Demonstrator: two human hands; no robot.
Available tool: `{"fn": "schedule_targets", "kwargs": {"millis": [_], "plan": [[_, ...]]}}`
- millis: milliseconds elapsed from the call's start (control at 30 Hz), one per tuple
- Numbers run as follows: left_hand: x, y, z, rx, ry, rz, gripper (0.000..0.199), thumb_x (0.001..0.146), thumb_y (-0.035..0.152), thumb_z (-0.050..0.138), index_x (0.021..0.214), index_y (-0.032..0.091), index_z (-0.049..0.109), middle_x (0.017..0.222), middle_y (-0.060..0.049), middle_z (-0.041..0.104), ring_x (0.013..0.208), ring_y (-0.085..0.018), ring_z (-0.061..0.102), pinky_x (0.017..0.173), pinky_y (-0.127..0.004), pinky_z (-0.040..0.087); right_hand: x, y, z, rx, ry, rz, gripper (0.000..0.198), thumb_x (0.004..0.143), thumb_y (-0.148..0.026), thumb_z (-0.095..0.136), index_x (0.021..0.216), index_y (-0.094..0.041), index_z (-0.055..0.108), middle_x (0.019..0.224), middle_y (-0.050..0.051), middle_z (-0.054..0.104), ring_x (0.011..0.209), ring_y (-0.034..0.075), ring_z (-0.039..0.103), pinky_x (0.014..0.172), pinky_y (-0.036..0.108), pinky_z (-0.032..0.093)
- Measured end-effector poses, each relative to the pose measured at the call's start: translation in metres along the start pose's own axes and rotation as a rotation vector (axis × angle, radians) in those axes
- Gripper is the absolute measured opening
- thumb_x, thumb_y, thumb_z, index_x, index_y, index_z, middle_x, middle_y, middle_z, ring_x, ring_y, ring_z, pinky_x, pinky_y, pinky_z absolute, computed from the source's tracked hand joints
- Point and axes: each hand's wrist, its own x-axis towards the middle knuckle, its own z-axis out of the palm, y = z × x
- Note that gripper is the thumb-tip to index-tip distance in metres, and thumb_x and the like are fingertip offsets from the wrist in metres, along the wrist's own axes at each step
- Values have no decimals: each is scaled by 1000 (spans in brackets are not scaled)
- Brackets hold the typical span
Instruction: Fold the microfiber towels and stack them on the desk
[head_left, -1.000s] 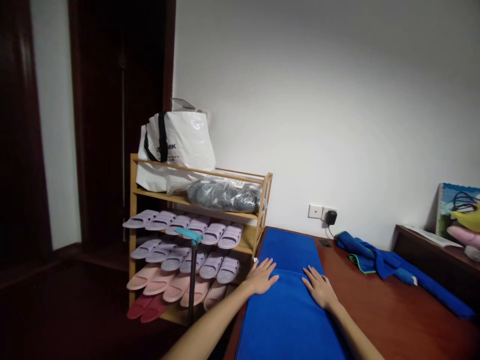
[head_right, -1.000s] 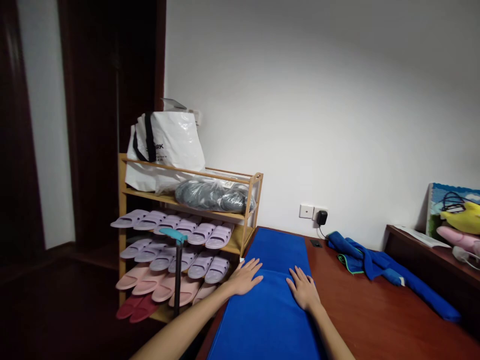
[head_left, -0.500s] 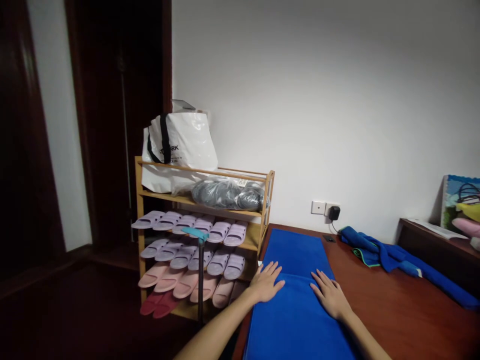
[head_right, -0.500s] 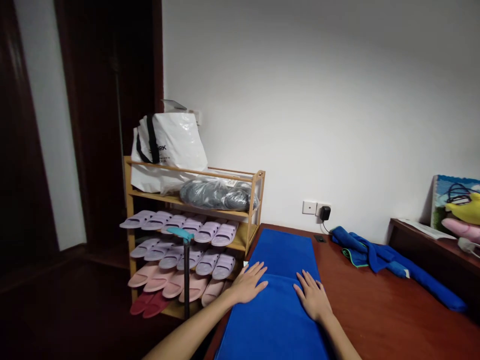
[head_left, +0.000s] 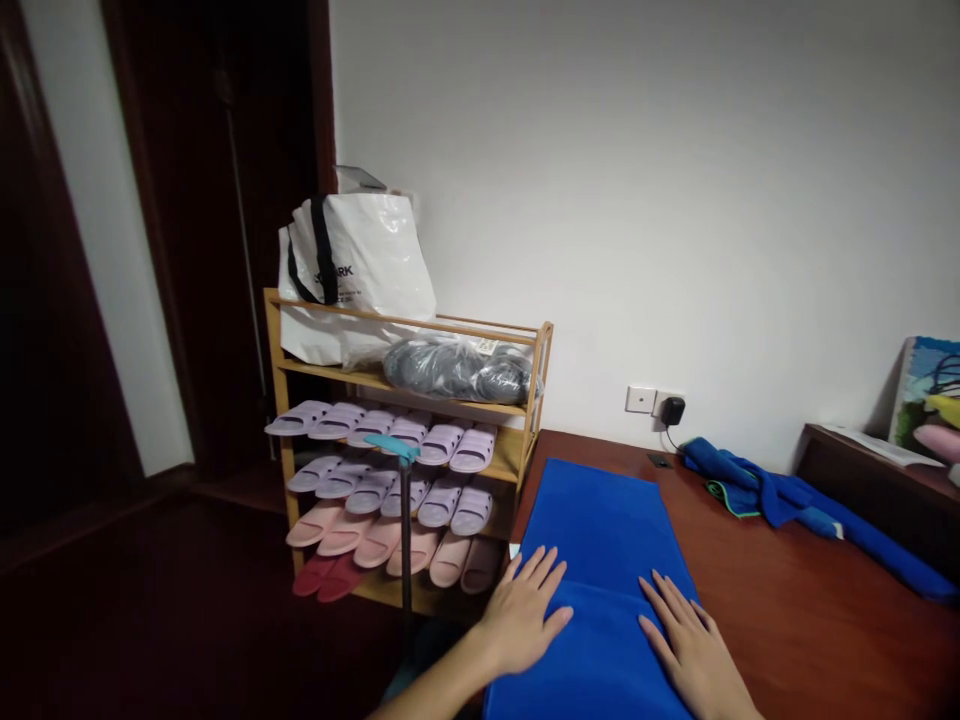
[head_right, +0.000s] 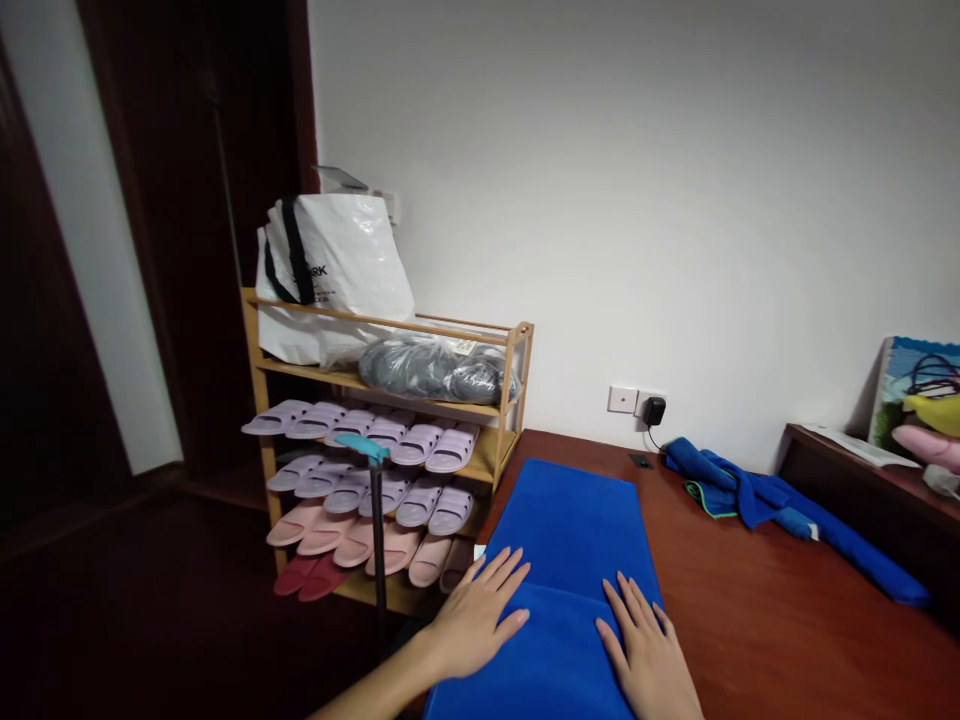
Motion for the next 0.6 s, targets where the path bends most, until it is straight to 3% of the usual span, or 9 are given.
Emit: {"fn": "schedule_targets", "kwargs": {"millis": [233, 333, 467, 600], "plan": [[-35, 14, 8, -60, 20, -7, 61, 91, 59, 31, 145, 31, 26, 152, -3, 20, 138, -29, 17, 111, -52, 15, -27, 0, -6, 57, -97, -22, 65, 84, -69, 24, 141, -39, 23, 147, -10, 14, 138, 22, 14, 113, 45, 23], [-41, 8, 6, -89, 37, -7, 56, 92, 55, 34, 143, 32, 32, 150, -3, 27, 136, -29, 24, 110, -50, 19, -33, 12, -11, 121, -94, -72, 60, 84, -66, 27, 139, -42, 27, 147, -10, 19, 137, 22, 19, 112, 44, 25], [-49, -6, -9, -109, 144, -70, 32, 92, 33, 42, 121, 28, 57, 136, -3, 48, 125, -25, 40, 105, -41, 30, -39, 51, -12, 167, -28, -39, 58, 83, -65, 37, 136, -42, 35, 142, -3, 37, 132, 26, 32, 110, 48, 26], [-53, -10, -29, -133, 156, -103, 15, 82, 24, 57, 96, 24, 59, 110, -3, 55, 106, -23, 47, 93, -36, 37, -38, 83, -6, 171, 56, 58, 63, 75, -63, 51, 132, -36, 45, 124, 4, 55, 121, 29, 44, 103, 48, 34]]}}
